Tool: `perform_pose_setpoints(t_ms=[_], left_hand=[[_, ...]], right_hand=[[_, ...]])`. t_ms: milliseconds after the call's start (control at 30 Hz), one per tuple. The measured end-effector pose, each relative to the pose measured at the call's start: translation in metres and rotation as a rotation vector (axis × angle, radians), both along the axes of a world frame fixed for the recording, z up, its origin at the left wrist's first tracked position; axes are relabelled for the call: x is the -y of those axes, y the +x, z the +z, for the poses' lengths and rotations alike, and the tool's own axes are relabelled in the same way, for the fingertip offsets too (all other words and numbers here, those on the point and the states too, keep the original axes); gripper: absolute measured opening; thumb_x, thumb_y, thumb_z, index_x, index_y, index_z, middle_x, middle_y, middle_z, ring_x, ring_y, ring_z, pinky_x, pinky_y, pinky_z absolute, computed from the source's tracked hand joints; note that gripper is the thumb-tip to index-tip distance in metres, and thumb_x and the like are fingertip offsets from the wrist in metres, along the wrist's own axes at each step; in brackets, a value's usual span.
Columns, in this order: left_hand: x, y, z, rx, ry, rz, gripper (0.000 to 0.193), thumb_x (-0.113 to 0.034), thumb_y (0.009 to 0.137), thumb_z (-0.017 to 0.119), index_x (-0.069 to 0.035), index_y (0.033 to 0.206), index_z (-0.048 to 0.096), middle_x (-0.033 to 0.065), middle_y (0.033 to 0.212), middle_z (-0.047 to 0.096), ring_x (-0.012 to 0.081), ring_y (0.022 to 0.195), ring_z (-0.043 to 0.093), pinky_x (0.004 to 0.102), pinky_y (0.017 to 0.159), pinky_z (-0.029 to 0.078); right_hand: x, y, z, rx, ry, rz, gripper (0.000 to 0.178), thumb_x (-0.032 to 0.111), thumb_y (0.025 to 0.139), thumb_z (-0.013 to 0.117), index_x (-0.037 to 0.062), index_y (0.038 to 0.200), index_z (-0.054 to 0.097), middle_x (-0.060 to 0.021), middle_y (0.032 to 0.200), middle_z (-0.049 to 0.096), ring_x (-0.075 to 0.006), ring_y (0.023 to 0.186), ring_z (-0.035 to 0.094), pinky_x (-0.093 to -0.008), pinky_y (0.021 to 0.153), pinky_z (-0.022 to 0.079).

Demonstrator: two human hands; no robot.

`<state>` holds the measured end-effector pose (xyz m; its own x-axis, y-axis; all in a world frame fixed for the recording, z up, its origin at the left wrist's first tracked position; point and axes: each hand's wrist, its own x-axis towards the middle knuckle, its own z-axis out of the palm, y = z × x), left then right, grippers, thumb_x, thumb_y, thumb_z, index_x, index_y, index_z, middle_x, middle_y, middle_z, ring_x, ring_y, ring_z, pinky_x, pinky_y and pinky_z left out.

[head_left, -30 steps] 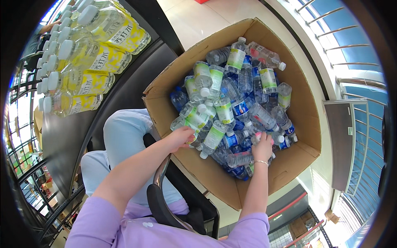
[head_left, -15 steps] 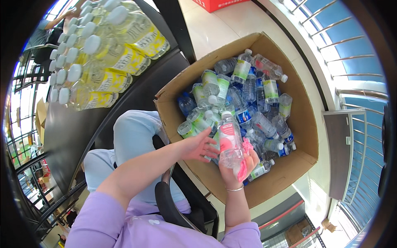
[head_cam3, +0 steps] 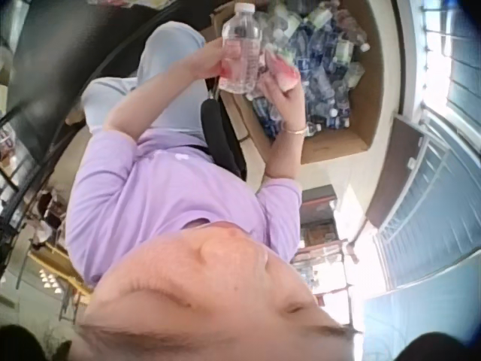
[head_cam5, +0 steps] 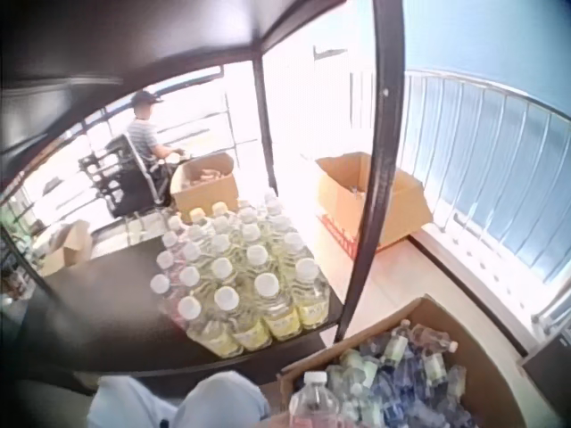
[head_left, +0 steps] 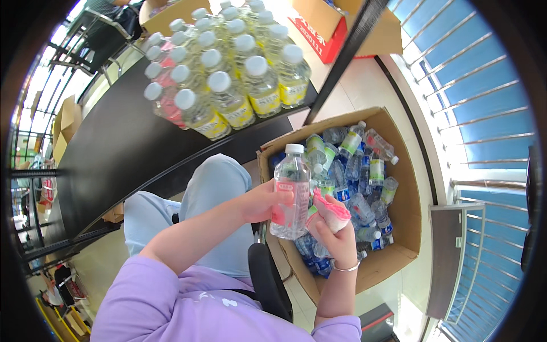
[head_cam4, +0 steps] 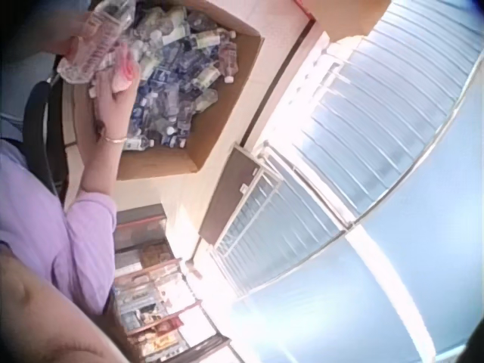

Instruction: The person sits at a table and repeatedly wraps small pink fabric pieces around the necks of clear plastic bottles. They pick bottles from a cardboard box, wrap the fabric, and place the bottles on the table in a growing stack.

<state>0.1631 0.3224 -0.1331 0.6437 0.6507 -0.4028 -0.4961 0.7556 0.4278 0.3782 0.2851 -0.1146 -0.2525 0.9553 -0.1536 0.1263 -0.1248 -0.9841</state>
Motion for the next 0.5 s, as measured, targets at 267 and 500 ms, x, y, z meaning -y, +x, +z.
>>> perform_pose_setpoints(t_ms=[267,500], left_hand=[[0.033,-0.052,0.059,-0.424,0.474,0.091,0.072,-0.024,0.070,0.072,-0.001,0.124,0.031,0.0090,0.114,0.046,0.0156,0.106,0.046,0.0317,0.091,0.039],[0.076,-0.081,0.114,-0.715,0.568,0.327,0.066,-0.025,0.069,0.073,-0.001,0.117,0.035,0.0109,0.108,0.048,0.0178,0.104,0.048,0.0315,0.088,0.040]], right_hand=[[0.003,-0.071,0.026,-0.298,-0.362,-0.241,0.033,0.021,0.092,0.044,-0.0020,0.116,0.047,-0.0100,0.112,0.054,-0.0152,0.100,0.052,-0.0283,0.086,0.041],[0.022,-0.150,0.053,-0.506,-0.186,0.111,0.052,0.042,0.095,0.025,0.0023,0.125,0.039,-0.0079,0.120,0.049,-0.0200,0.109,0.049,-0.0341,0.091,0.040]])
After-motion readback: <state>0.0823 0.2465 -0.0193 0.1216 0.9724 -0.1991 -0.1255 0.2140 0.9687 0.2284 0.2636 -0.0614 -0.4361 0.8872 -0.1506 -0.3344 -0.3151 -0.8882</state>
